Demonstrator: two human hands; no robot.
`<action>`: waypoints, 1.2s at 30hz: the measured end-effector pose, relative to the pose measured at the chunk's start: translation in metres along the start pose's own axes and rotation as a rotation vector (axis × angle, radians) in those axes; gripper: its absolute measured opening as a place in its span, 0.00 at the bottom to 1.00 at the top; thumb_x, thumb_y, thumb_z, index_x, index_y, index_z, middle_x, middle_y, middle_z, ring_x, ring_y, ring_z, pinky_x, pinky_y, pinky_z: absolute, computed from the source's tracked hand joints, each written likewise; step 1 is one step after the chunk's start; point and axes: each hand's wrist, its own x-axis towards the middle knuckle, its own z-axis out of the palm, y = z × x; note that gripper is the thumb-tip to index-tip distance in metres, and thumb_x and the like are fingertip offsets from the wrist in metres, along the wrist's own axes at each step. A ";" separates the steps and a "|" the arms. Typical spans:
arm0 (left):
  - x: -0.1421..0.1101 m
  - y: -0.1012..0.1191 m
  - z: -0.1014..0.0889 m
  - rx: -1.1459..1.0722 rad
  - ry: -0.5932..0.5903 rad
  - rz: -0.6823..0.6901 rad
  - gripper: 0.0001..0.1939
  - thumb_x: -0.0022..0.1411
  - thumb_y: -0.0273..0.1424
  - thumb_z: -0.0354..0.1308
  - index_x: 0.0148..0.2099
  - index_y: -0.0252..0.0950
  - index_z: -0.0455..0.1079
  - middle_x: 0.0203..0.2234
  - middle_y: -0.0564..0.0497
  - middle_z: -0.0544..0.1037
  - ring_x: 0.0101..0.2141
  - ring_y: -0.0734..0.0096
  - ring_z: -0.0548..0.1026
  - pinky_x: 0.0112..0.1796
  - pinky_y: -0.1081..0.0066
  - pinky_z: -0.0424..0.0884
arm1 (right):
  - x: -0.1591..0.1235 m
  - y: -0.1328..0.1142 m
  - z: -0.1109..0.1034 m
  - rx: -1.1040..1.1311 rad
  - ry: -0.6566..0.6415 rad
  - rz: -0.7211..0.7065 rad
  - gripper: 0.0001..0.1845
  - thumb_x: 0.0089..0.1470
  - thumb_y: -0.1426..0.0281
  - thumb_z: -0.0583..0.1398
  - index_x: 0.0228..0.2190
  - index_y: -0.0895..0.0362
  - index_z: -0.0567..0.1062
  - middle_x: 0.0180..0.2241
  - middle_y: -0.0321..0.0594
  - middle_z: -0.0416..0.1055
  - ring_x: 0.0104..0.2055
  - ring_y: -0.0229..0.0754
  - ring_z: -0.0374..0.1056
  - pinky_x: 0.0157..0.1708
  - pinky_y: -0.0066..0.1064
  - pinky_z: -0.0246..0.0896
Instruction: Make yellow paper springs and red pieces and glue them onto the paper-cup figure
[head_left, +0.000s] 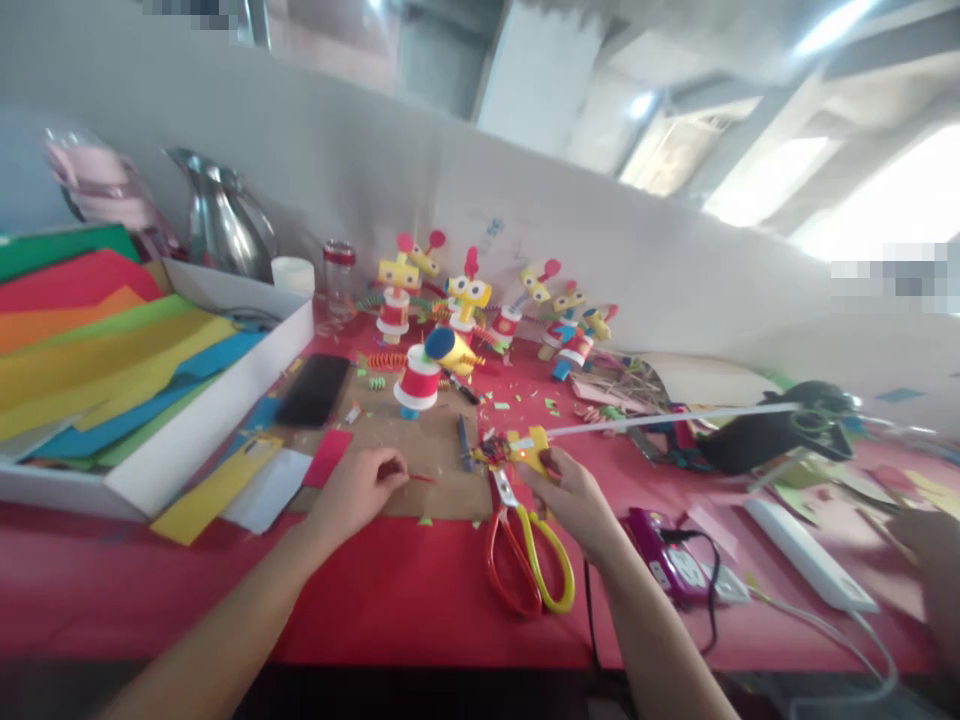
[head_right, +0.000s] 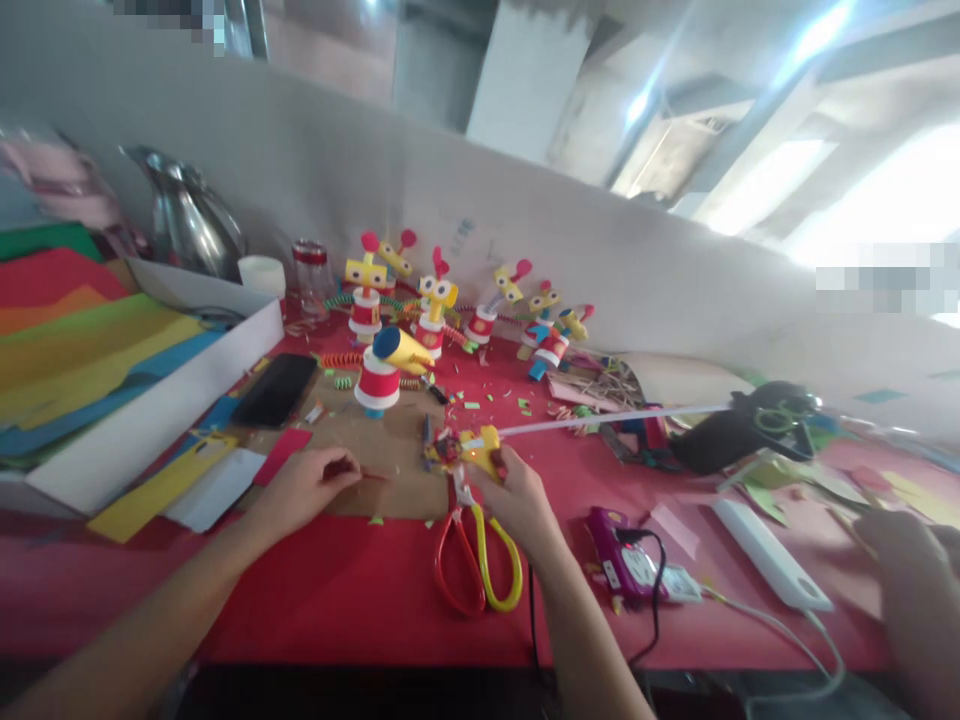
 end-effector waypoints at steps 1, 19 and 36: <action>-0.001 0.002 -0.006 -0.093 0.045 0.023 0.05 0.57 0.30 0.57 0.29 0.38 0.71 0.27 0.51 0.77 0.31 0.66 0.74 0.34 0.69 0.66 | 0.008 0.008 -0.005 -0.003 0.004 0.050 0.15 0.52 0.54 0.57 0.30 0.53 0.66 0.18 0.32 0.69 0.18 0.39 0.66 0.22 0.29 0.60; 0.061 0.057 -0.110 -0.970 0.720 0.016 0.12 0.39 0.30 0.71 0.30 0.38 0.77 0.26 0.56 0.78 0.32 0.74 0.73 0.36 0.76 0.69 | 0.081 -0.015 0.032 0.247 0.227 -0.407 0.34 0.47 0.61 0.64 0.54 0.51 0.62 0.54 0.48 0.65 0.50 0.48 0.67 0.46 0.41 0.66; 0.138 0.016 -0.112 -0.522 0.483 -0.003 0.15 0.44 0.40 0.69 0.34 0.37 0.77 0.28 0.52 0.80 0.31 0.68 0.75 0.36 0.68 0.69 | 0.125 -0.092 0.024 -0.237 0.189 -0.807 0.20 0.48 0.65 0.66 0.45 0.49 0.72 0.47 0.40 0.75 0.54 0.52 0.65 0.56 0.51 0.48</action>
